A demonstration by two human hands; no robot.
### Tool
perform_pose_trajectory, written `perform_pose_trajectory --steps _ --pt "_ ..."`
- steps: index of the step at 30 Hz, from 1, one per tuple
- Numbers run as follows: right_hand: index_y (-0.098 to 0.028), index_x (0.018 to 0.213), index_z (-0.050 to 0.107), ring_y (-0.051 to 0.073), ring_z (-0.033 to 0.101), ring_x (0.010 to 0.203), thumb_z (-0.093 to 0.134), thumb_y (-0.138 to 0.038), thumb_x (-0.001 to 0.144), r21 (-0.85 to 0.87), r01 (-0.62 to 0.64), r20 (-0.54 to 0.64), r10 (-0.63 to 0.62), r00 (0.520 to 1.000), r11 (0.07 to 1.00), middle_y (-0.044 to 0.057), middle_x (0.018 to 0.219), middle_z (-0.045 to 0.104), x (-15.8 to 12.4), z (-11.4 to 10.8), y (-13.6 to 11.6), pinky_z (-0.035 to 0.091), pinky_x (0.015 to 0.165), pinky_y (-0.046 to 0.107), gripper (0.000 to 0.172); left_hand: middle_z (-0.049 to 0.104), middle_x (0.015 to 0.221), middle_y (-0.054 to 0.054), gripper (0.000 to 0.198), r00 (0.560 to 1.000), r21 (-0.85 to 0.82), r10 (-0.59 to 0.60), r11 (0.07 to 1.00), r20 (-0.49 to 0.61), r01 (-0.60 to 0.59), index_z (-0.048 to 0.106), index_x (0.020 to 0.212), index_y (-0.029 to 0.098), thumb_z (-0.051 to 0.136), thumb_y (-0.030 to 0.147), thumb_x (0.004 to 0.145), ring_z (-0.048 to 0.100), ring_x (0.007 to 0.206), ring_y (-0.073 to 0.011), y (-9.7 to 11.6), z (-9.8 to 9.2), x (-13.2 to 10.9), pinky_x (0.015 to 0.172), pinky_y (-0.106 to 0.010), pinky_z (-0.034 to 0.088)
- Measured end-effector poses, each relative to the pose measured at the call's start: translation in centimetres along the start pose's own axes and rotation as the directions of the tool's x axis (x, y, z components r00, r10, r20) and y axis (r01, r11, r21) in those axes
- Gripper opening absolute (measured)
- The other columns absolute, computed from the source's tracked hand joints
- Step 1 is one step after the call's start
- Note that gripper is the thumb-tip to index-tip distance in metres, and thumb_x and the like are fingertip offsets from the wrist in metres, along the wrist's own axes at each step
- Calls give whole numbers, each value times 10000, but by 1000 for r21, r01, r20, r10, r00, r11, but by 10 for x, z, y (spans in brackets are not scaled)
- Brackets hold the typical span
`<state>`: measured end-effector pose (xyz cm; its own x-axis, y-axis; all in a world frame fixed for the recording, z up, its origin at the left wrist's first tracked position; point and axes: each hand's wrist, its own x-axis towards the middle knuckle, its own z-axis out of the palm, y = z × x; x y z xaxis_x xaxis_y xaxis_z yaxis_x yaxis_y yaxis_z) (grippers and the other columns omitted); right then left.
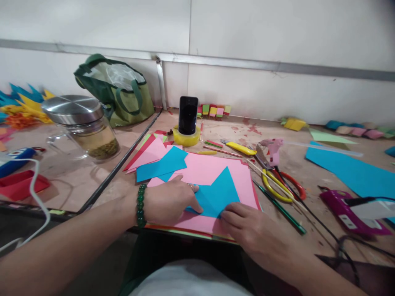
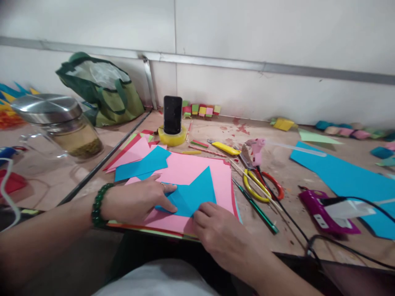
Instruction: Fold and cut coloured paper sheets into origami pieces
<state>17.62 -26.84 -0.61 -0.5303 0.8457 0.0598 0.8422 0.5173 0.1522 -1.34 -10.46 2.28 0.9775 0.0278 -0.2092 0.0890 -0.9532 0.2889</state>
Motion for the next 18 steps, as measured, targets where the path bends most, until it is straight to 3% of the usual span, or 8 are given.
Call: perform_pose_trajectory --steps 6,10,12,15,18 --pt "-183 820 642 189 558 806 426 -21 885 70 -65 -45 68 997 995 56 827 637 -31 4 9 471 716 322 278 665 1194 -60 404 1000 -3 10 1000 -16 -10 677 1124 356 537 112 834 500 1260 -251 -2 3 -2 1089 -487 261" --pt "-186 690 619 192 540 676 420 8 849 17 -175 -64 175 982 984 53 717 621 -39 -7 10 446 612 327 320 672 1172 -60 451 1000 -10 9 1000 -19 -9 684 1108 349 545 68 784 513 1247 -250 -1 5 -3 1078 -486 278" --pt "-182 697 628 194 541 665 420 5 847 30 -208 -105 210 972 978 54 706 624 -33 -14 8 441 596 326 318 663 1186 -69 425 999 -10 8 1000 -41 -9 689 1103 348 546 92 797 518 1242 -262 -2 6 -2 1072 -488 286" --pt "-145 955 666 204 582 836 393 11 860 111 -166 -179 184 967 980 85 911 673 -13 -17 1 482 707 323 328 652 1202 -77 425 997 14 20 1000 -73 -19 676 1128 359 538 105 817 516 1244 -267 -3 7 -2 1065 -491 293" --pt "-144 1063 646 193 586 857 441 6 860 184 -134 -95 153 984 974 72 971 676 6 -8 -4 502 731 301 326 640 1208 -84 403 995 73 32 997 -90 -25 673 1121 359 544 115 827 519 1232 -262 1 8 -3 1057 -499 304"
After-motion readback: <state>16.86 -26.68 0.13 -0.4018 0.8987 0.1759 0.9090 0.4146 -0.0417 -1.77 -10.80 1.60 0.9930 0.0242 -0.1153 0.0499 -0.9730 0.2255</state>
